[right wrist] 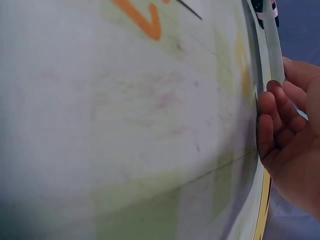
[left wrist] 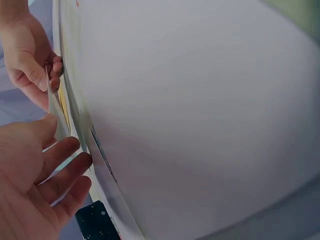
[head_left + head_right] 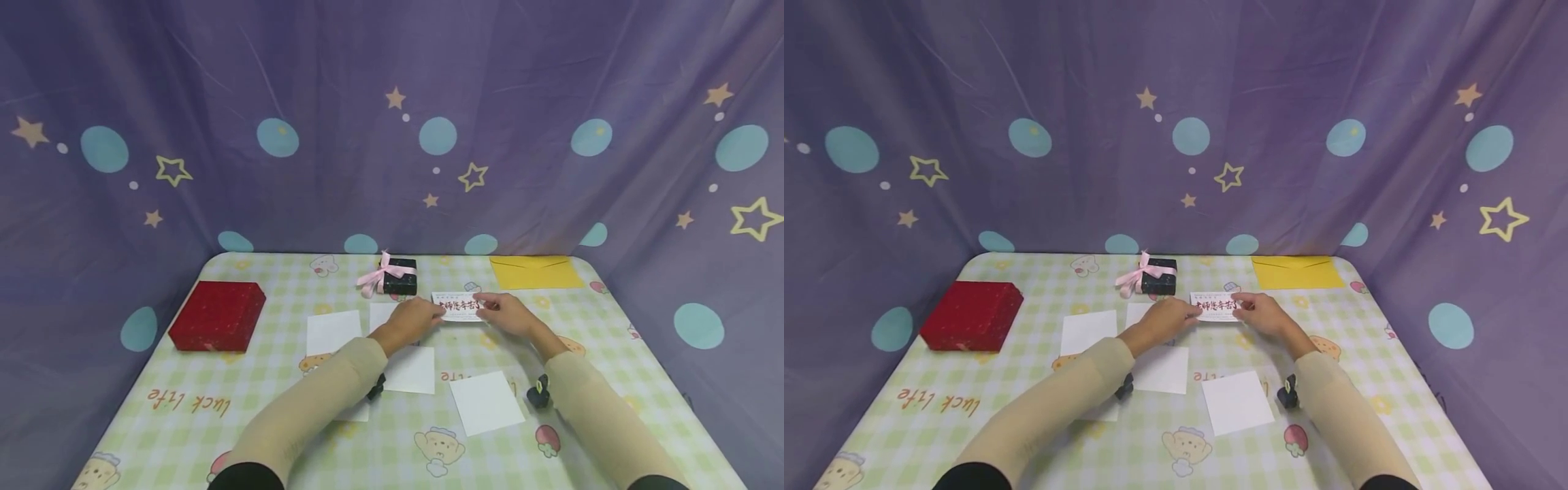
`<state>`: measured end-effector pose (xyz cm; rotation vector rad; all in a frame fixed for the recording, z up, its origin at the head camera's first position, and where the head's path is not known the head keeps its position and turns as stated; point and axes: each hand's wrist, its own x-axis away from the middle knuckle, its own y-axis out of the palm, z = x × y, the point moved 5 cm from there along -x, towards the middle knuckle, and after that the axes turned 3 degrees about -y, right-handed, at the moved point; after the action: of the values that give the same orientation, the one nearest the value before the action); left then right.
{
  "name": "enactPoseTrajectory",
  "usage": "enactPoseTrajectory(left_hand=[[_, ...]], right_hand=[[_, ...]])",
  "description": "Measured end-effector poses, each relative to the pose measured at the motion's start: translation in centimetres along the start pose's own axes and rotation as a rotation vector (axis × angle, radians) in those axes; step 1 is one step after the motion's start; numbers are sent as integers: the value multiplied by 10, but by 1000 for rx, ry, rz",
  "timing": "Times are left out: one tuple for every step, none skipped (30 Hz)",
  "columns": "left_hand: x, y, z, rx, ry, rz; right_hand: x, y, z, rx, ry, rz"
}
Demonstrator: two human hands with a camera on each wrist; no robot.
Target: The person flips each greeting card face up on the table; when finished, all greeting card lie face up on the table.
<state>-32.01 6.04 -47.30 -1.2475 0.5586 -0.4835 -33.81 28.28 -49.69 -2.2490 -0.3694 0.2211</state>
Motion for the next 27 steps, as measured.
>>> enactPoseTrajectory(left_hand=[[0,1,0,-9,-1,-8],[-1,3,-1,-17,-2,-14],[-2,4,-1,-23,-7,-19],[-3,6,-1,-33,-14,-27],[-4,7,-1,-42,-23,-37],[-5,7,-1,-52,-28,-44],[-5,8,-1,-63,-35,-53],[-6,9,0,-74,-38,-60],[-7,9,0,-86,-39,-67],[-8,10,1,-100,-39,-74],[-9,10,1,-109,-37,-79],[-9,11,1,-118,-36,-83],[-10,11,2,-128,-33,-86],[-11,11,3,-137,-30,-84],[-11,11,3,-149,-28,-83],[-12,11,4,-156,-27,-82],[-12,11,4,-166,-25,-82],[-13,11,5,-177,-23,-83],[-13,11,5,-186,-23,-83],[-14,11,5,-196,-25,-86],[-14,12,6,-207,-26,-93],[-14,12,6,-214,-27,-98],[-15,12,7,-220,-29,-102],[-15,13,7,-224,-31,-106],[-16,13,7,-228,-32,-107],[-16,14,7,-234,-33,-110],[-16,14,7,-237,-34,-113]], right_hand=[[0,1,0,5,-7,-10],[0,1,0,3,-9,-19],[-1,1,1,8,-11,-25],[-1,1,1,15,-10,-30],[-2,1,1,21,-7,-35],[-2,1,1,28,-4,-41],[-3,1,2,34,0,-45],[-4,1,3,43,3,-50],[-4,1,3,51,5,-53],[-5,1,4,57,10,-56],[-5,1,5,62,11,-59],[-6,1,6,68,13,-61],[-6,1,7,71,16,-63],[-6,1,8,74,18,-65],[-7,2,9,74,22,-67],[-7,2,10,74,25,-68],[-7,2,10,75,28,-68],[-7,2,11,75,33,-67],[-8,2,11,77,36,-65],[-8,2,11,80,39,-62],[-8,2,11,84,42,-60],[-8,2,11,87,45,-57],[-8,2,11,93,48,-55],[-9,2,11,100,50,-56],[-9,3,11,107,53,-56],[-9,2,10,111,57,-59],[-10,2,10,119,57,-60]])
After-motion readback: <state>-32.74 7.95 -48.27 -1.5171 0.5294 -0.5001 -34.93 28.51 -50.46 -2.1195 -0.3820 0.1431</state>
